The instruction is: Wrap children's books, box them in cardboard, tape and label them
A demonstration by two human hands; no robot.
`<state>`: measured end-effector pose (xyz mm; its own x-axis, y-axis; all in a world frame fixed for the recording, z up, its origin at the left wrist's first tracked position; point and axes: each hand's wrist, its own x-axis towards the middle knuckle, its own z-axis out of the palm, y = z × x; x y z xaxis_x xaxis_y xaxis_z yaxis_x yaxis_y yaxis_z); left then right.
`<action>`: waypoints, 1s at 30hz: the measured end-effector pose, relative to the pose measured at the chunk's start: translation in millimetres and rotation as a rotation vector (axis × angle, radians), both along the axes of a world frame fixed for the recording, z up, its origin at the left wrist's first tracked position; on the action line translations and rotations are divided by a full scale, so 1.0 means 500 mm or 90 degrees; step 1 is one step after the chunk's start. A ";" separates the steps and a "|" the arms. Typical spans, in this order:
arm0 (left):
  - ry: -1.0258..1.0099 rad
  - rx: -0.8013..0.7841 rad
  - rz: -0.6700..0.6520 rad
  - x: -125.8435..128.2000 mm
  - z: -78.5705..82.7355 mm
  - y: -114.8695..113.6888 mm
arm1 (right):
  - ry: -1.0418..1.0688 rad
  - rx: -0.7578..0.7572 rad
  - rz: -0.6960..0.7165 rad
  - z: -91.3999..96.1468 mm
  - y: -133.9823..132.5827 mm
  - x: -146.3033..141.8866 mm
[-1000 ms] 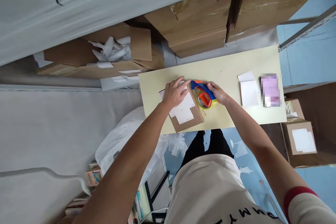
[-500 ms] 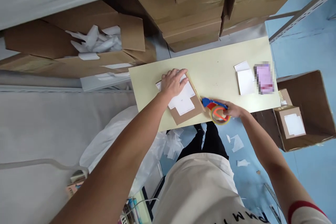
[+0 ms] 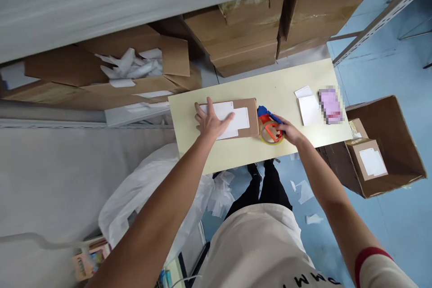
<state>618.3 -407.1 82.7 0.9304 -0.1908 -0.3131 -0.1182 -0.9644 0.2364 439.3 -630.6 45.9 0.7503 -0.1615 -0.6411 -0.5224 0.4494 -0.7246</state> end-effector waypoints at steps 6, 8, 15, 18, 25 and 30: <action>-0.018 0.030 -0.305 0.003 0.030 -0.029 | -0.033 -0.061 0.133 0.006 -0.049 0.092; -0.019 0.022 -0.309 0.009 0.025 -0.034 | -0.033 -0.091 0.148 0.002 -0.047 0.086; -0.034 0.018 -0.300 0.007 0.018 -0.028 | 0.041 -0.093 0.190 0.005 -0.033 -0.049; -0.045 0.017 -0.300 0.007 0.017 -0.031 | 0.039 -0.046 0.153 0.002 0.036 -0.129; -0.022 0.002 -0.155 0.002 0.007 -0.013 | 0.016 -0.077 -0.059 -0.022 0.129 -0.051; -0.023 0.010 -0.132 0.007 0.022 0.003 | -0.028 -0.090 0.012 -0.008 -0.002 0.093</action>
